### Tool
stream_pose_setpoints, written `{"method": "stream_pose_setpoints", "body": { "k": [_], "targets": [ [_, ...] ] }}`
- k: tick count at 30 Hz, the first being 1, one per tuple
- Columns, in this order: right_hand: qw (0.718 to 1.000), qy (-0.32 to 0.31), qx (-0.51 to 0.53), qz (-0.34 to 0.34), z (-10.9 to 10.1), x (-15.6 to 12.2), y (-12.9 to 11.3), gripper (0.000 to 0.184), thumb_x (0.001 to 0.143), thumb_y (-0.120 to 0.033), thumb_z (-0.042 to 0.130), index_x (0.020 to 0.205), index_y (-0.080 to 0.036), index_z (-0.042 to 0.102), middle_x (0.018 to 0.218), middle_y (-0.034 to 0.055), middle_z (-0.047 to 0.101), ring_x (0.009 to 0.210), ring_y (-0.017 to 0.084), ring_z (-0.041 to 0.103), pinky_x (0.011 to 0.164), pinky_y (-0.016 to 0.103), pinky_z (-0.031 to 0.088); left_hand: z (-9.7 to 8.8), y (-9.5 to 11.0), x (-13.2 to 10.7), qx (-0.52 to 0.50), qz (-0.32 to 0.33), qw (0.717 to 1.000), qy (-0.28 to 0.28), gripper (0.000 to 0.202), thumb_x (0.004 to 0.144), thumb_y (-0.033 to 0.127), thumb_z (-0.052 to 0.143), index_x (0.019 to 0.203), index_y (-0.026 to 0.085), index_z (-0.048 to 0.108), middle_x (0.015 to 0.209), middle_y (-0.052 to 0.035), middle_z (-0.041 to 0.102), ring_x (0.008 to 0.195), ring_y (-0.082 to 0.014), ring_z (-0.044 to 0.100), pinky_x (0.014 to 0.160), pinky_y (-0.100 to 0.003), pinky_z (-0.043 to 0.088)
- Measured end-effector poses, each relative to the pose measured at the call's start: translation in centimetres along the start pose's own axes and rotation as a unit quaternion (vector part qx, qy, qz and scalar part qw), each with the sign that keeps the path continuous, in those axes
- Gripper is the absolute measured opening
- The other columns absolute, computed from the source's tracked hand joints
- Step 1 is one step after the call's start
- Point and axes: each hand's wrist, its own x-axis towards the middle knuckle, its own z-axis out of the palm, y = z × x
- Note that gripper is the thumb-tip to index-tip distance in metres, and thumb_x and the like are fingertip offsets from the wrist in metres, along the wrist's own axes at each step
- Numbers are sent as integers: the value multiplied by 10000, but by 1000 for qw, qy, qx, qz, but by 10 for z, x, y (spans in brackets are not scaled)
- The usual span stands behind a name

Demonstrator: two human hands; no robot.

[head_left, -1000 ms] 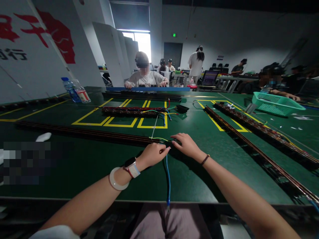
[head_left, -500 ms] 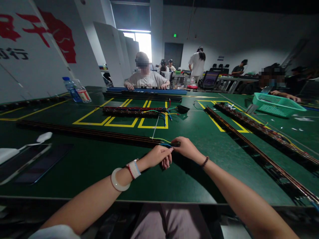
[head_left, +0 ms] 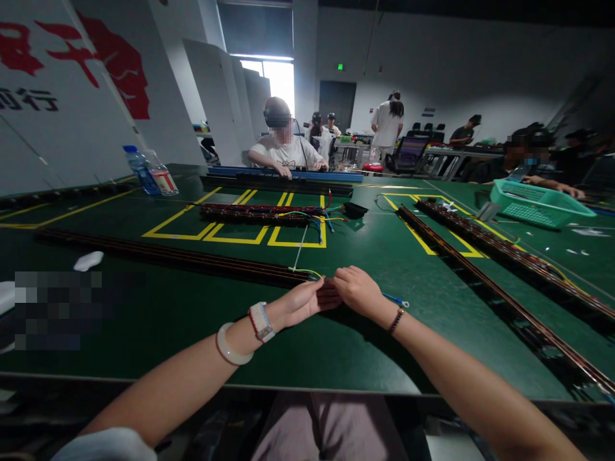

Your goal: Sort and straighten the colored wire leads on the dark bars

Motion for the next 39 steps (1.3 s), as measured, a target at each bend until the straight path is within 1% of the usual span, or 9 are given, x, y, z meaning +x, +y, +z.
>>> {"method": "stream_pose_setpoints", "body": {
  "k": [3, 8, 13, 19, 23, 27, 31, 35, 39],
  "targets": [
    [997, -23, -30, -64, -5, 1, -5, 161, 909, -133, 460, 933, -119, 619, 848, 73, 565, 752, 162, 483, 714, 302, 337, -1, -3, 3, -16, 11, 1000, 10, 191, 917, 128, 421, 846, 79, 592, 911, -130, 674, 940, -179, 644, 972, -389, 444],
    [994, -69, 73, 28, -13, 3, -11, 126, 879, -133, 517, 846, -133, 638, 798, 50, 560, 707, 138, 487, 678, 269, 355, 2, -6, 0, -9, 39, 999, 19, 153, 881, 65, 467, 805, 68, 600, 882, -123, 670, 905, -173, 651, 957, -372, 458],
    [964, -71, 254, 10, -22, 3, 3, 156, 885, -208, 552, 914, -163, 699, 872, 59, 581, 822, 132, 529, 755, 234, 404, 4, -5, -3, 30, 41, 998, 44, 141, 900, 114, 476, 838, 63, 591, 838, -131, 672, 822, -165, 665, 933, -384, 474],
    [949, -103, 284, 90, -29, 3, 13, 257, 805, -292, 646, 1034, -177, 668, 879, 50, 625, 780, 140, 564, 688, 238, 429, 4, -2, -3, 70, 24, 996, 52, 196, 929, 159, 425, 903, 47, 583, 827, -154, 681, 776, -171, 676, 910, -389, 489],
    [928, -140, 328, 104, -31, 1, 21, 270, 864, -222, 537, 1112, -198, 643, 887, 24, 670, 732, 121, 598, 655, 218, 442, 0, -2, -1, 73, 13, 996, 43, 207, 928, 192, 442, 852, 53, 576, 760, -137, 674, 721, -165, 674, 894, -384, 495],
    [963, -62, 240, 107, -25, 0, 34, 237, 900, -224, 508, 1074, -217, 670, 986, 39, 665, 887, 146, 606, 764, 243, 440, 2, 1, -4, 77, 3, 997, 20, 296, 948, 252, 406, 890, 34, 599, 817, -167, 679, 767, -182, 678, 822, -333, 511],
    [987, -12, 108, 121, -13, 1, 41, 226, 928, -250, 490, 1042, -216, 681, 908, 50, 641, 839, 151, 584, 726, 249, 400, 5, 2, -7, 89, -3, 996, 23, 324, 951, 267, 399, 892, 35, 617, 842, -160, 683, 760, -178, 674, 769, -296, 507],
    [995, -39, 7, 93, 1, 6, 41, 227, 931, -205, 480, 1038, -207, 680, 852, 61, 618, 796, 160, 556, 703, 268, 346, 1, 0, -5, 95, 5, 995, 24, 291, 941, 243, 421, 892, 38, 622, 843, -150, 682, 736, -174, 668, 765, -309, 502],
    [994, -84, -43, 53, 11, 14, 38, 192, 906, -159, 506, 1019, -180, 659, 844, 66, 598, 749, 158, 534, 698, 280, 322, -3, -1, -3, 113, 11, 993, 23, 254, 930, 223, 443, 916, 38, 617, 842, -155, 676, 743, -177, 668, 754, -309, 501]
  ]
}}
